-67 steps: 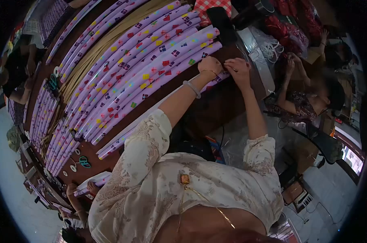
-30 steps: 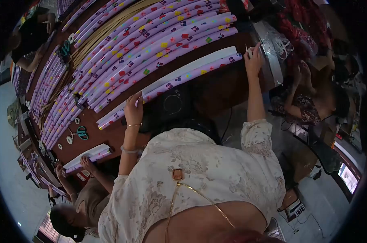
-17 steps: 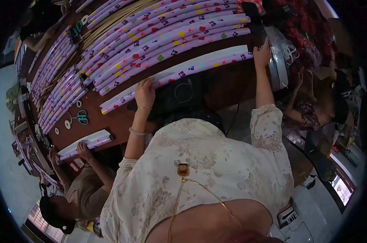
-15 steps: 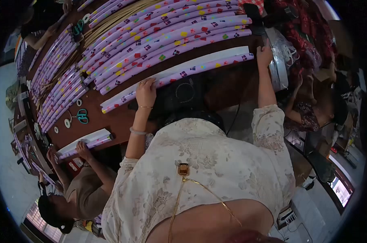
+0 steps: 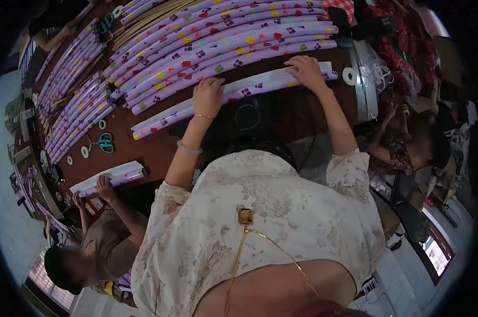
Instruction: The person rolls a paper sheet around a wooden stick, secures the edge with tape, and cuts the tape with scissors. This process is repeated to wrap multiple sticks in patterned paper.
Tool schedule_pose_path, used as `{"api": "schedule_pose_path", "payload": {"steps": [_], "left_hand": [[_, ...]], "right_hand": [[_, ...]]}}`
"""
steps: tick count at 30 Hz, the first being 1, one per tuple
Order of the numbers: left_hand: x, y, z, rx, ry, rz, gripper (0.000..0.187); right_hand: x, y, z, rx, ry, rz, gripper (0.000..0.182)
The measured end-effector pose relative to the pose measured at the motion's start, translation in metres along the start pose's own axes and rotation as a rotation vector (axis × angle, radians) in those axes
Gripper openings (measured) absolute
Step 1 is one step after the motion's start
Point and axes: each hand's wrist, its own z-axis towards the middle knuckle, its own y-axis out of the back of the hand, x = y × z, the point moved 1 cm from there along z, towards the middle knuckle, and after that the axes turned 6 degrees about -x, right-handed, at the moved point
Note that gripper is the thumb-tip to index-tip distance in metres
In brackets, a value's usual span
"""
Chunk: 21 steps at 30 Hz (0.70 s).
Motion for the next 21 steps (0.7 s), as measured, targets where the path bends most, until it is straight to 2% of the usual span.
{"api": "schedule_pose_path", "payload": {"steps": [1, 3, 12, 15, 21], "left_hand": [[-0.005, -0.006, 0.005, 0.001, -0.018, 0.018, 0.022], [-0.011, -0.014, 0.012, 0.040, -0.013, 0.047, 0.023], [-0.014, -0.023, 0.010, 0.100, 0.053, 0.004, 0.016], [-0.012, -0.024, 0.010, 0.089, 0.050, 0.000, 0.013], [-0.007, -0.029, 0.010, 0.056, 0.056, -0.010, 0.011]], "right_hand": [[0.001, -0.001, 0.003, 0.000, 0.003, -0.001, 0.016], [0.001, -0.004, 0.007, 0.168, -0.036, -0.003, 0.019], [0.001, -0.005, 0.015, 0.257, -0.043, 0.032, 0.015], [0.005, -0.005, 0.015, 0.261, -0.099, 0.079, 0.012], [0.004, -0.010, 0.013, 0.201, -0.069, 0.046, 0.010]]}}
